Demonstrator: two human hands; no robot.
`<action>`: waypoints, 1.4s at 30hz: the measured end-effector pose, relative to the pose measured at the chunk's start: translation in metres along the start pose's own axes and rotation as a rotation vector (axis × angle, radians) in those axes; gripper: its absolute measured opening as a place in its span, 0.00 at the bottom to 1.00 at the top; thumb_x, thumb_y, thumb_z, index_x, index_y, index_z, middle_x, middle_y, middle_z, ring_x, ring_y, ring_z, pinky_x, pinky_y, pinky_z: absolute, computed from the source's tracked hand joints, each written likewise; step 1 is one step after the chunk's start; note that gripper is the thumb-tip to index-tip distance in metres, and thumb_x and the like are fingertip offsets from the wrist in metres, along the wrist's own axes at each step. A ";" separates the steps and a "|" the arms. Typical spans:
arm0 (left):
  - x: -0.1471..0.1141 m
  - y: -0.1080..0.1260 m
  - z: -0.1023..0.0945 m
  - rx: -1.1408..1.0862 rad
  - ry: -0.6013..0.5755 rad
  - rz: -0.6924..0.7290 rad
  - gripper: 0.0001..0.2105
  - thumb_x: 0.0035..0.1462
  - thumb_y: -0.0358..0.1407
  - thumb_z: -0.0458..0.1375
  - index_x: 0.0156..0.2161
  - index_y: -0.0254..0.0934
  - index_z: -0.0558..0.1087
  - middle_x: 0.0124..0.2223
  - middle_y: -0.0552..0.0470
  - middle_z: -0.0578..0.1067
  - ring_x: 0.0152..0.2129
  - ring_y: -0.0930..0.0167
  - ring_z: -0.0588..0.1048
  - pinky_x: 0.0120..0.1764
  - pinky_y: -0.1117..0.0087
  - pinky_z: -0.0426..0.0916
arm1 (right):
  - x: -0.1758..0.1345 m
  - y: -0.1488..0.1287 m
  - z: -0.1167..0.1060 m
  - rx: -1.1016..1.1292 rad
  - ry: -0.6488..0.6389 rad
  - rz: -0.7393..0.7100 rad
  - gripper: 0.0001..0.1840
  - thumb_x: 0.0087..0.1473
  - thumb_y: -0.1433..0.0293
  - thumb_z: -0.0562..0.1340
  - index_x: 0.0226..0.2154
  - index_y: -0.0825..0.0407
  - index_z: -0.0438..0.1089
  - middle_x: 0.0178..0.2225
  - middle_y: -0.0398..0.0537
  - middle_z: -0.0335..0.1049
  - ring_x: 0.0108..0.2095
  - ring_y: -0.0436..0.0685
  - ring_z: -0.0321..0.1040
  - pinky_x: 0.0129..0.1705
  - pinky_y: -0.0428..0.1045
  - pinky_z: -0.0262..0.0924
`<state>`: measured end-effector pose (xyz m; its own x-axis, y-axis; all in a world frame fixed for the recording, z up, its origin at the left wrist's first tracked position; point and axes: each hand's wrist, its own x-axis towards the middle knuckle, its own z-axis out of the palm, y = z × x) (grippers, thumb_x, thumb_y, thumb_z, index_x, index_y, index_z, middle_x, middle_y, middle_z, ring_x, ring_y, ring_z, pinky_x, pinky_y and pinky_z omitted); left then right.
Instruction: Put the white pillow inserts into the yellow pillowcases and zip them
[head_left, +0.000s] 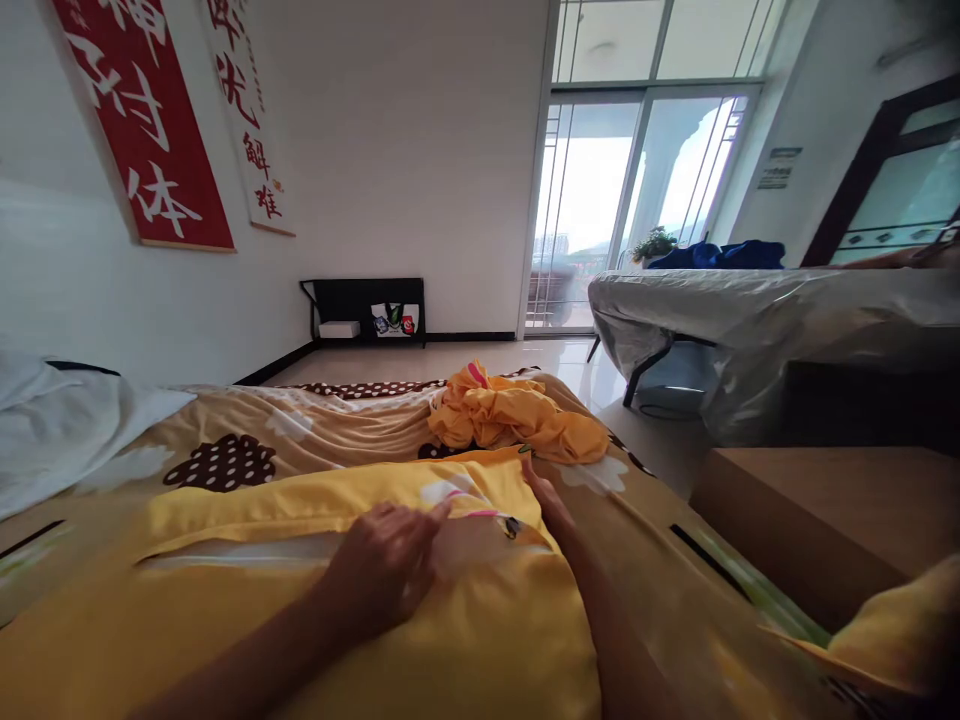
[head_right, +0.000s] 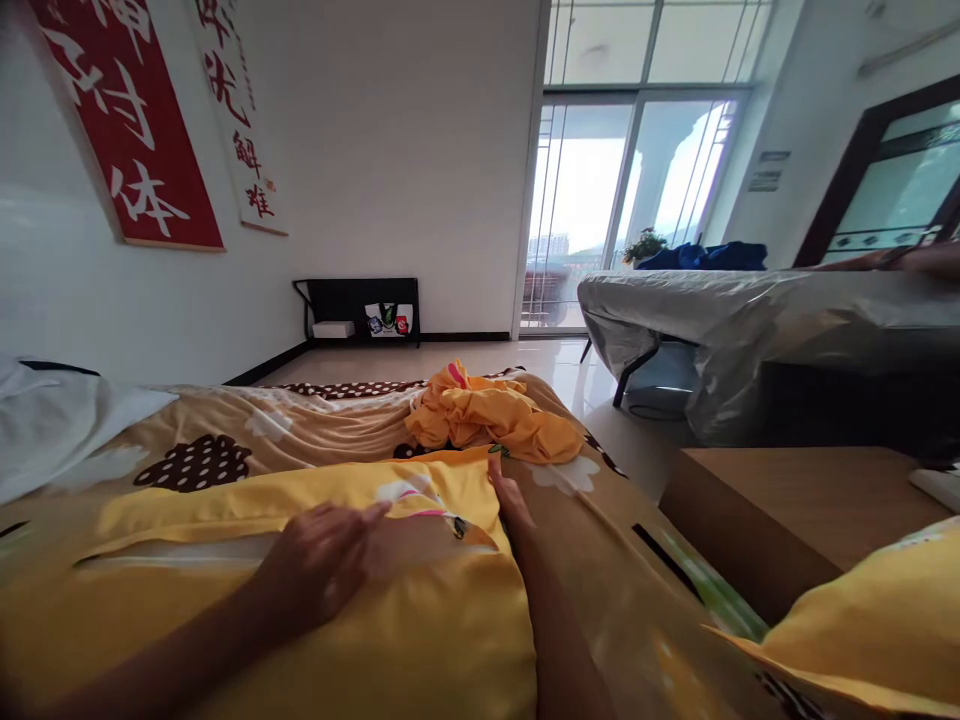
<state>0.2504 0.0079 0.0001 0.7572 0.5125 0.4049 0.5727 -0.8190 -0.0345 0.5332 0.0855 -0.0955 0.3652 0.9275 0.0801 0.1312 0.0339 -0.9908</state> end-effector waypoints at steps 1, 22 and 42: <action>0.001 -0.005 0.001 0.078 0.085 -0.016 0.23 0.55 0.31 0.50 0.57 0.34 0.63 0.44 0.42 0.75 0.40 0.62 0.73 0.43 0.60 0.67 | 0.001 0.001 0.004 0.052 -0.028 0.022 0.25 0.40 0.49 0.63 0.20 0.56 0.70 0.18 0.53 0.71 0.23 0.61 0.71 0.23 0.51 0.64; -0.080 0.034 -0.087 0.337 0.064 0.304 0.06 0.49 0.24 0.53 0.29 0.38 0.66 0.28 0.52 0.70 0.25 0.68 0.65 0.29 0.65 0.54 | -0.033 -0.171 -0.015 -0.217 0.351 -0.407 0.20 0.43 0.52 0.59 0.19 0.52 0.67 0.21 0.49 0.68 0.26 0.56 0.62 0.27 0.49 0.51; 0.002 -0.084 -0.110 -0.639 0.109 -0.566 0.28 0.47 0.61 0.51 0.32 0.34 0.74 0.26 0.52 0.74 0.23 0.69 0.70 0.22 0.74 0.59 | -0.080 -0.274 -0.018 -0.771 0.347 -0.485 0.09 0.54 0.66 0.56 0.29 0.53 0.69 0.29 0.52 0.69 0.32 0.58 0.66 0.32 0.49 0.52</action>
<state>0.1693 0.0490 0.1038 0.3579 0.8869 0.2920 0.5437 -0.4522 0.7070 0.4843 -0.0045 0.1718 0.3472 0.7120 0.6103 0.8612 0.0155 -0.5080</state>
